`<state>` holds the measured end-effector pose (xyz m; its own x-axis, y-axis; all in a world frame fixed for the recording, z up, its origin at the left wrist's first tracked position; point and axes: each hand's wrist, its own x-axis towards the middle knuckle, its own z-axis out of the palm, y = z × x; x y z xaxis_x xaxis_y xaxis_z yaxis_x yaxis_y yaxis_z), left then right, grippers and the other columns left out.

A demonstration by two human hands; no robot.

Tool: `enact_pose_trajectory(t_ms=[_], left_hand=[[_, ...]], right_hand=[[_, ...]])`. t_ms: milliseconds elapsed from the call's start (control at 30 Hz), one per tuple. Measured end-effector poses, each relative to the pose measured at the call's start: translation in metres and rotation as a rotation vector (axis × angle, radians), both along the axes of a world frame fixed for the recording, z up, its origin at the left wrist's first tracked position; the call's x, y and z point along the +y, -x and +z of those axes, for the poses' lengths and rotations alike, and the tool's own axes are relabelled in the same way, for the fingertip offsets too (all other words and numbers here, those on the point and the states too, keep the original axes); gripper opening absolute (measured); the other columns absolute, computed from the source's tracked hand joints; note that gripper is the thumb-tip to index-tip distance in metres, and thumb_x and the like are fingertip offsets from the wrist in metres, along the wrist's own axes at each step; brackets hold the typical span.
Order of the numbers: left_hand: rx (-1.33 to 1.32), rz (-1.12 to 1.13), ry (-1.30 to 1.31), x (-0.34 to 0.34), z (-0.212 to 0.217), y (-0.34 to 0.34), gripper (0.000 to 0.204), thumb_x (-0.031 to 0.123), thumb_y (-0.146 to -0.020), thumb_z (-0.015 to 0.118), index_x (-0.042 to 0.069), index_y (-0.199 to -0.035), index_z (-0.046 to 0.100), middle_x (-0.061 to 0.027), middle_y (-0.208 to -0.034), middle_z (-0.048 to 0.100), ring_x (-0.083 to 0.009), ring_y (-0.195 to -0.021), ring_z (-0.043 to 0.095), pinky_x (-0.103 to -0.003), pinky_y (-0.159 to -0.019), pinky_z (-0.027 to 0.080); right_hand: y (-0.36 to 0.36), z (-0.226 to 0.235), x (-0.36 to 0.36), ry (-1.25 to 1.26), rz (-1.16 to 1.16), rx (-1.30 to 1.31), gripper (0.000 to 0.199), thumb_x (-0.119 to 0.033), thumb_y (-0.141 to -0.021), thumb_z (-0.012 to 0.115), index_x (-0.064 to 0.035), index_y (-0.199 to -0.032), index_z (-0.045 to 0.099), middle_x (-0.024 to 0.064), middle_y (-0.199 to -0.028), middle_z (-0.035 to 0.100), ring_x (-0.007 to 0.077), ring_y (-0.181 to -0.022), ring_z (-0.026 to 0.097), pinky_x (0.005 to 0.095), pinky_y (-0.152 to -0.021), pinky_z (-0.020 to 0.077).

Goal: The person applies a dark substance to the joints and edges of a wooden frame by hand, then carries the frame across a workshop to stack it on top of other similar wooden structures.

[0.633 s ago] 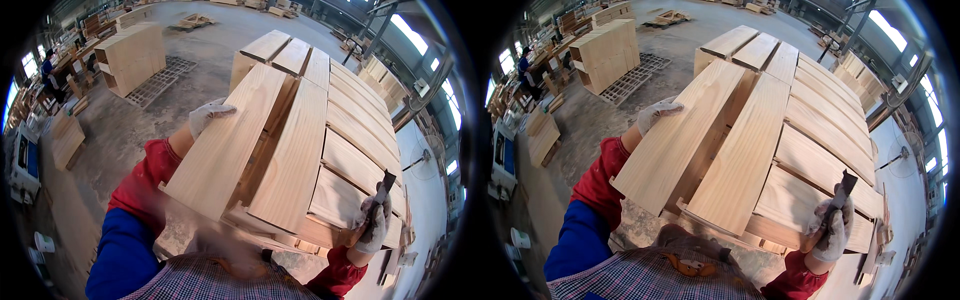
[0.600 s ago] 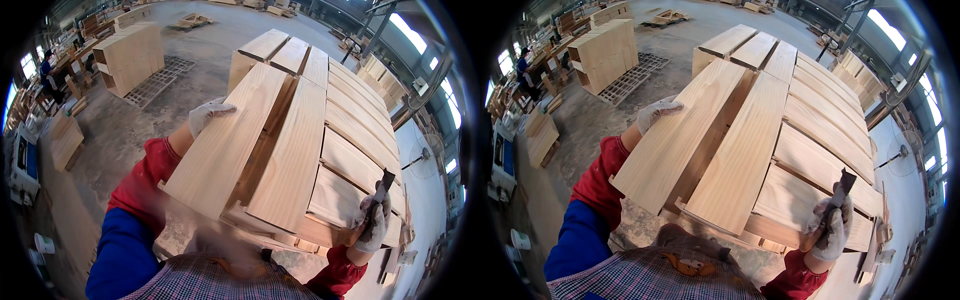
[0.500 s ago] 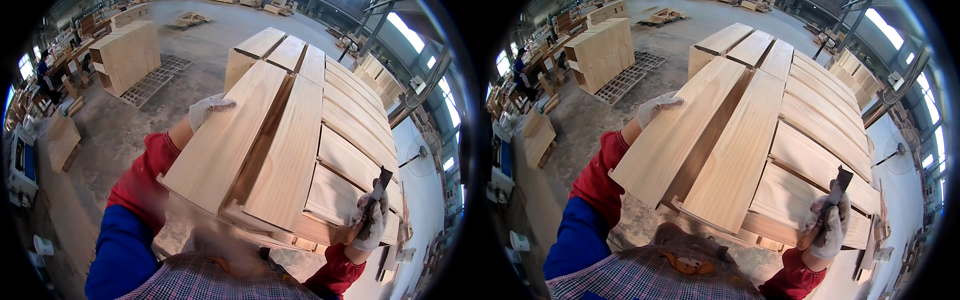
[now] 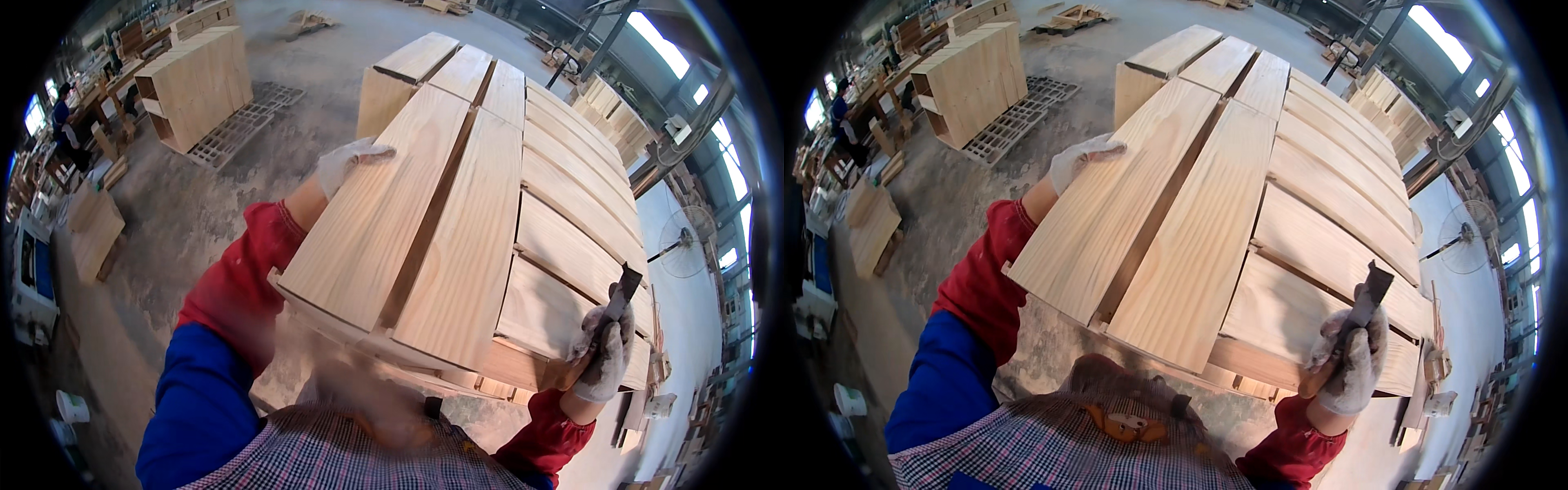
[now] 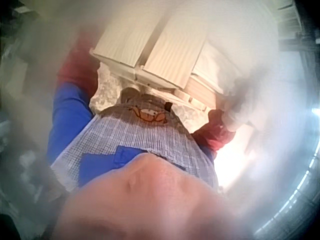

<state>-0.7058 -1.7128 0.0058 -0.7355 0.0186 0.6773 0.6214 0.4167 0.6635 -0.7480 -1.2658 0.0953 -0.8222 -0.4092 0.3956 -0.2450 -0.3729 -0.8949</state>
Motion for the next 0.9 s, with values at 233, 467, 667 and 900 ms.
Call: enact_pose_trajectory(t_ms=[233, 467, 667, 900], left_hand=[[0.049, 0.029, 0.161, -0.011, -0.003, 0.011, 0.044, 0.033, -0.091, 0.058, 0.0, -0.121, 0.057, -0.0077, -0.117, 0.059, -0.0159, -0.1, 0.057, -0.03, -0.089, 0.045], [0.025, 0.08, 0.199, -0.011, 0.003, 0.012, 0.045, 0.035, -0.093, 0.053, 0.0, -0.121, 0.057, -0.0102, -0.12, 0.059, -0.0178, -0.106, 0.057, -0.03, -0.091, 0.044], [-0.212, 0.145, -0.128, 0.008, 0.011, 0.012, 0.049, 0.04, -0.096, 0.046, 0.003, -0.127, 0.051, -0.0117, -0.119, 0.059, -0.0211, -0.106, 0.058, -0.03, -0.094, 0.043], [-0.501, -0.021, -1.238, -0.033, -0.038, -0.084, 0.039, 0.044, -0.094, 0.048, 0.01, -0.108, 0.057, -0.0109, -0.107, 0.063, -0.0261, -0.096, 0.06, -0.039, -0.086, 0.049]], right_hand=[[0.003, -0.002, -0.002, 0.002, -0.026, 0.055, 0.058, -0.022, -0.091, 0.057, 0.0059, -0.135, 0.033, 0.013, -0.083, 0.055, 0.0099, -0.048, 0.048, 0.0196, -0.04, 0.0391], [0.015, 0.024, 0.011, 0.001, -0.039, 0.103, 0.05, -0.019, -0.095, 0.05, -0.0017, -0.138, 0.032, 0.0082, -0.084, 0.054, 0.0101, -0.054, 0.047, 0.0213, -0.047, 0.0409], [0.011, 0.002, -0.032, 0.002, -0.367, 0.241, 0.042, -0.022, -0.096, 0.048, -0.0004, -0.131, 0.041, 0.0064, -0.08, 0.054, 0.011, -0.057, 0.05, 0.0231, -0.048, 0.0411], [0.001, 0.0, -0.039, -0.229, -0.424, 0.308, 0.043, -0.02, -0.094, 0.051, -0.0015, -0.132, 0.043, 0.0036, -0.077, 0.053, 0.0075, -0.057, 0.048, 0.0189, -0.047, 0.0368]])
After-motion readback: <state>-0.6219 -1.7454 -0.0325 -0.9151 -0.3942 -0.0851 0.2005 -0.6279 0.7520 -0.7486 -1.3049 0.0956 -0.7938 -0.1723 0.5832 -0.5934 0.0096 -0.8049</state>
